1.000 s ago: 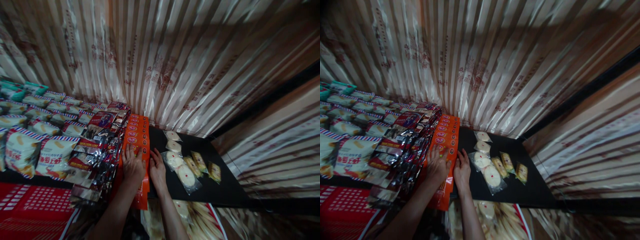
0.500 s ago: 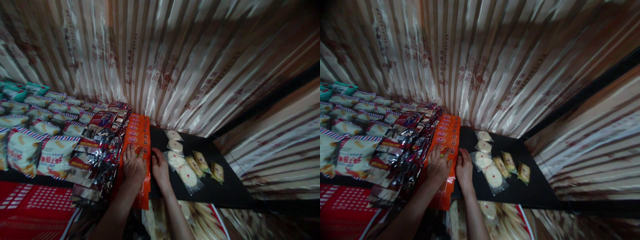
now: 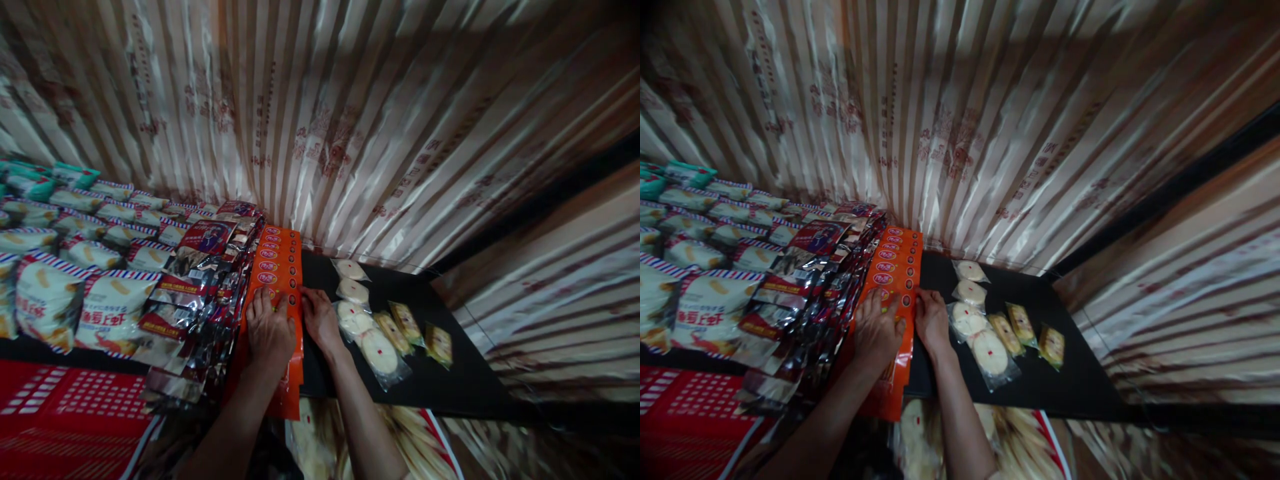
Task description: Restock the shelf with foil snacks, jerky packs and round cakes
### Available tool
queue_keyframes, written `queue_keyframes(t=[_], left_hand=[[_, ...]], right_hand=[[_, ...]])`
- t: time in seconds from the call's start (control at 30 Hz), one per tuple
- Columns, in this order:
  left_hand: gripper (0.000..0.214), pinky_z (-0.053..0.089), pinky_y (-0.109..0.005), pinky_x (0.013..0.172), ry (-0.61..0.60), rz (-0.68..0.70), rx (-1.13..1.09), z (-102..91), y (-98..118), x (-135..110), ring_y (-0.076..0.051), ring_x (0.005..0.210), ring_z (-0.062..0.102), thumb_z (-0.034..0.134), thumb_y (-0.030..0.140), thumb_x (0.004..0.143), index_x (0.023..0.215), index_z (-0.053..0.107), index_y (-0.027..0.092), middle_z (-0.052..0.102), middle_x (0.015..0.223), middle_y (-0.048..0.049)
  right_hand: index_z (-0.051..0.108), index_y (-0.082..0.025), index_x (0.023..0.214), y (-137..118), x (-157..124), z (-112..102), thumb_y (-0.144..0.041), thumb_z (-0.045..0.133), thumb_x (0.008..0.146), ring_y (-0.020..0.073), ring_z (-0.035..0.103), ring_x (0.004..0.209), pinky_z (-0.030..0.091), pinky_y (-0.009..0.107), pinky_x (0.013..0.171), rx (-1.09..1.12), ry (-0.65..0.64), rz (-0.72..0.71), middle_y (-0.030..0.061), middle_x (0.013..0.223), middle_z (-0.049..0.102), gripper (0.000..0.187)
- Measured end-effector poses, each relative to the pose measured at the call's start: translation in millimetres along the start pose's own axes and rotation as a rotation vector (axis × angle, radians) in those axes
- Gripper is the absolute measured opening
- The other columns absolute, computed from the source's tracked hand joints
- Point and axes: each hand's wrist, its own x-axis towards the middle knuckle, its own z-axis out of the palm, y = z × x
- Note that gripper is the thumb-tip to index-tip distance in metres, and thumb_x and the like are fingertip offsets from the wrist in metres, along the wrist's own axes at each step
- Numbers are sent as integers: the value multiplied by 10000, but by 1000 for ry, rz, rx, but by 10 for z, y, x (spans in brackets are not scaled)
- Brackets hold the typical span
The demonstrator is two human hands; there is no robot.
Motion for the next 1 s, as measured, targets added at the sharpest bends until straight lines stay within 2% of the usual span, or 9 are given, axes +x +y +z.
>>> queue_keyframes(t=[0.2,0.33,0.4,0.6,0.73,0.87,1.0], left_hand=[[460,285,-455,1028,-11,-9,-10,-21,12,10,-304,1277,324,570,277,772,1228,545,221,452,1343,-113],[462,287,-454,1028,-11,-8,-4,-30,17,15,-312,1280,324,571,279,774,1231,545,217,451,1344,-122],[461,286,-454,1028,-13,-11,-2,-32,16,13,-312,1281,325,566,280,778,1235,543,219,456,1338,-121],[457,295,-444,1026,0,-6,9,0,1,4,-302,1284,323,559,277,780,1233,543,218,458,1338,-114],[464,295,-444,1029,-9,-3,11,14,-7,4,-311,1283,332,550,286,788,1246,536,206,457,1340,-130],[465,296,-448,1029,-19,-8,14,6,-3,4,-309,1287,332,548,273,790,1250,533,207,440,1358,-139],[472,295,-449,1030,-14,-10,20,12,0,7,-307,1278,346,558,271,784,1250,531,200,446,1354,-142]], right_hand=[[669,-196,949,23,25,-10,-232,455,832,198,593,864,480,346,821,-34,-5,-2,73,900,623,246],[647,-195,926,6,35,-20,-263,492,813,186,603,797,488,328,768,-28,-40,73,55,860,615,204],[632,-202,947,-2,38,-30,-280,495,813,180,606,777,490,321,746,-12,-50,106,44,850,618,207],[633,-191,986,-14,24,-70,-390,551,802,169,608,762,493,305,730,37,-100,87,55,884,610,283],[630,-187,1004,16,34,-78,-380,595,776,166,601,765,494,303,734,40,-147,92,50,871,592,301],[634,-187,973,55,60,-73,-369,608,756,158,589,745,483,298,720,34,-170,86,40,858,581,284],[621,-199,902,26,86,-83,-373,615,728,149,580,723,462,284,689,55,-160,141,26,843,595,247]])
